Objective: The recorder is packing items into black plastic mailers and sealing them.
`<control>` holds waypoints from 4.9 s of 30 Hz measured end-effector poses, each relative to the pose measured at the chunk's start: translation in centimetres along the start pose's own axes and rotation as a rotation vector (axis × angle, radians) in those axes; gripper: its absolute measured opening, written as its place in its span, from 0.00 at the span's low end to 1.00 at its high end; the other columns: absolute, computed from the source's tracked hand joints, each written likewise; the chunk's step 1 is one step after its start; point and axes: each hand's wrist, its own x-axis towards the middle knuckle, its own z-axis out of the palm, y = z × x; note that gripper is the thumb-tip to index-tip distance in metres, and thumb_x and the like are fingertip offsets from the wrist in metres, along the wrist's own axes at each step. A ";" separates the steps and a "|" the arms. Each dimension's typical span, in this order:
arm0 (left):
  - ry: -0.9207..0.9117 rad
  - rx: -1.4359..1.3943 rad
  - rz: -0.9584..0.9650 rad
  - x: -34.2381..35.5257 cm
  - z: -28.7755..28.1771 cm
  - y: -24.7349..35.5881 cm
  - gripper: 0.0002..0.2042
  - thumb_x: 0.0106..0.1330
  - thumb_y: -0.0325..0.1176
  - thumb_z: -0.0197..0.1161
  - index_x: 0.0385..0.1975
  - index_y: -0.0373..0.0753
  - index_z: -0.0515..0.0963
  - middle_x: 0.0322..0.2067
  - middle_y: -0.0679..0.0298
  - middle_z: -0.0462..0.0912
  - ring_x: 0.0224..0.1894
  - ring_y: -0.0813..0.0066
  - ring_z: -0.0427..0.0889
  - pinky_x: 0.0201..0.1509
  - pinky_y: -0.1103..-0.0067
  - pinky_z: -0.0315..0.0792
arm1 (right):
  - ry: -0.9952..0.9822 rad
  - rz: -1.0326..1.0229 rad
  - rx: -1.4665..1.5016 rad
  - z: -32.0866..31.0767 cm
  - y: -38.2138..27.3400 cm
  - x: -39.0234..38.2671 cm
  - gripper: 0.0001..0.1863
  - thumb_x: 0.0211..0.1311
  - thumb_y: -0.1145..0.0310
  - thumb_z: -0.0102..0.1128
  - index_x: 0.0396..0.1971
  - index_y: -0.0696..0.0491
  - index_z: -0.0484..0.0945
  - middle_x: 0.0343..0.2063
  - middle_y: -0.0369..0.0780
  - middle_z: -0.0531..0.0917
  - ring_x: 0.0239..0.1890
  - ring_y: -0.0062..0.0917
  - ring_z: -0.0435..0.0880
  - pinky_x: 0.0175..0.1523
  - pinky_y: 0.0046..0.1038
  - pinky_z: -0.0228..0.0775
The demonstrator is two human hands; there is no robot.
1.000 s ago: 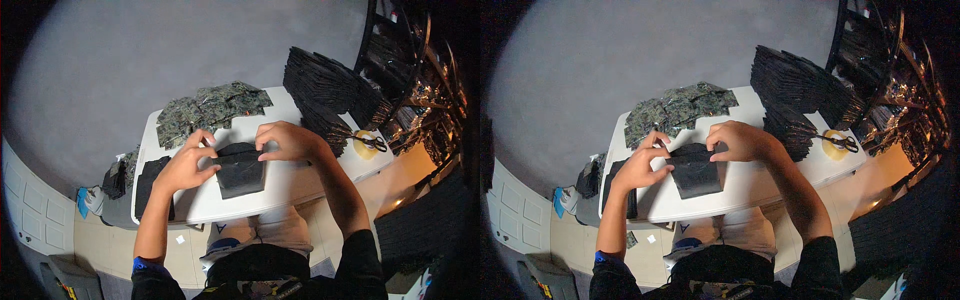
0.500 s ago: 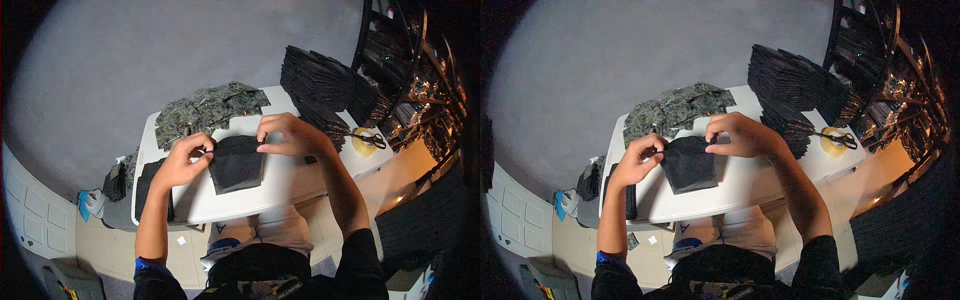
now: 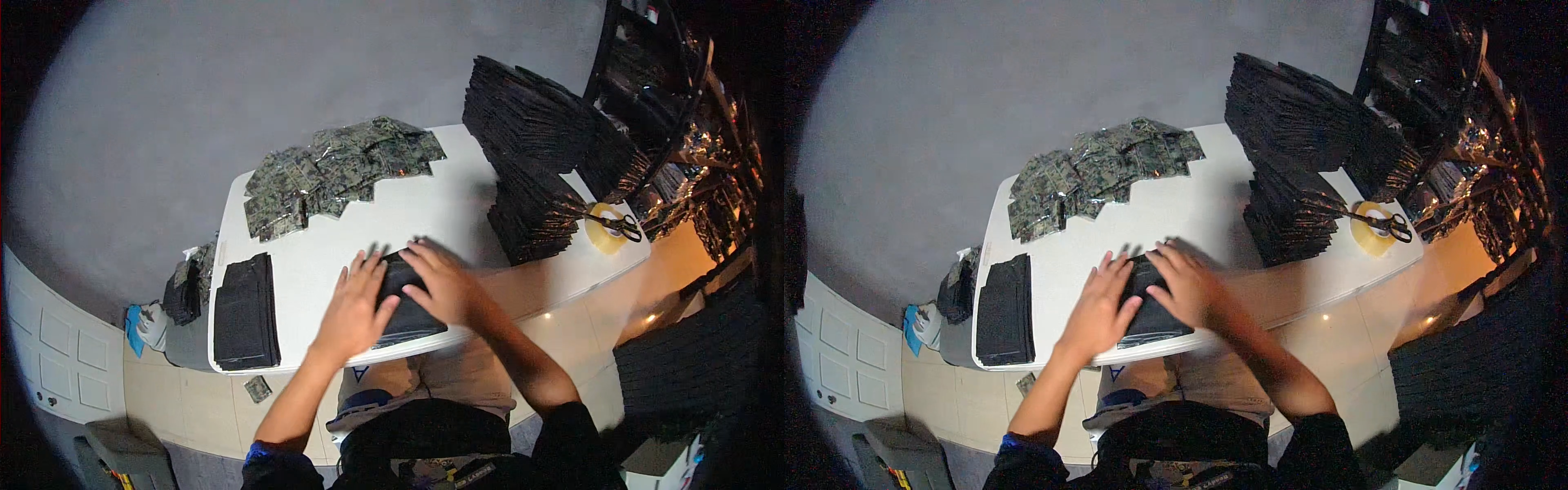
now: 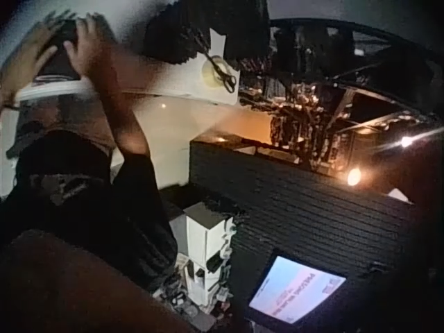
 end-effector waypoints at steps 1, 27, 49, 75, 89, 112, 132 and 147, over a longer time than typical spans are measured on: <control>-0.040 0.067 -0.015 -0.6 0.8 0.4 0.36 0.81 0.50 0.55 0.78 0.27 0.64 0.80 0.42 0.60 0.85 0.41 0.52 0.86 0.47 0.48 | -0.041 -0.012 -0.083 0.9 -0.8 -0.2 0.39 0.79 0.53 0.60 0.79 0.60 0.62 0.79 0.56 0.64 0.81 0.51 0.63 0.83 0.51 0.55; 0.029 0.098 -0.185 -2.0 4.8 0.3 0.41 0.77 0.56 0.58 0.79 0.29 0.63 0.80 0.39 0.60 0.84 0.39 0.55 0.85 0.41 0.41 | -0.004 0.186 -0.152 3.2 -3.1 -2.3 0.41 0.78 0.49 0.59 0.78 0.62 0.63 0.80 0.56 0.63 0.83 0.49 0.59 0.84 0.59 0.45; 0.567 -0.838 -0.383 1.7 0.4 0.9 0.11 0.84 0.35 0.60 0.50 0.31 0.79 0.31 0.68 0.78 0.33 0.83 0.71 0.39 0.79 0.70 | 0.685 0.192 0.925 1.8 -4.9 1.8 0.35 0.76 0.77 0.66 0.77 0.56 0.61 0.59 0.48 0.78 0.58 0.31 0.85 0.62 0.34 0.79; 0.438 -0.919 0.104 4.0 -4.5 -0.4 0.08 0.64 0.17 0.63 0.42 0.34 0.78 0.56 0.59 0.81 0.58 0.69 0.78 0.65 0.74 0.70 | 0.668 0.094 0.781 -3.1 -3.8 4.5 0.05 0.71 0.77 0.71 0.42 0.58 0.83 0.38 0.36 0.86 0.40 0.16 0.82 0.47 0.23 0.74; 0.418 -0.792 0.158 4.1 -6.4 -0.3 0.07 0.57 0.16 0.63 0.35 0.34 0.79 0.57 0.58 0.78 0.57 0.66 0.78 0.68 0.69 0.70 | 0.627 0.087 0.852 -3.8 -4.0 4.4 0.06 0.70 0.78 0.71 0.42 0.58 0.82 0.37 0.34 0.83 0.39 0.14 0.79 0.46 0.21 0.71; 0.758 -0.457 -0.141 1.3 0.8 3.1 0.12 0.87 0.33 0.48 0.42 0.31 0.73 0.21 0.54 0.68 0.24 0.75 0.68 0.29 0.72 0.65 | 0.955 0.178 0.534 -4.3 -7.8 6.3 0.10 0.82 0.66 0.61 0.49 0.59 0.77 0.36 0.43 0.85 0.40 0.25 0.83 0.47 0.30 0.75; 0.867 -0.830 -0.131 4.7 -4.5 2.6 0.11 0.85 0.34 0.60 0.42 0.33 0.80 0.33 0.72 0.79 0.37 0.86 0.72 0.43 0.82 0.69 | 0.753 0.316 0.444 0.3 -7.4 2.2 0.12 0.81 0.67 0.63 0.37 0.58 0.76 0.23 0.44 0.79 0.25 0.24 0.77 0.34 0.33 0.70; 0.706 -0.884 -0.089 4.2 -4.0 1.6 0.10 0.83 0.34 0.64 0.41 0.33 0.81 0.32 0.74 0.78 0.36 0.86 0.72 0.42 0.83 0.69 | 0.633 0.185 0.685 -5.2 -4.2 4.7 0.09 0.78 0.68 0.66 0.42 0.59 0.80 0.33 0.35 0.83 0.38 0.19 0.83 0.48 0.27 0.77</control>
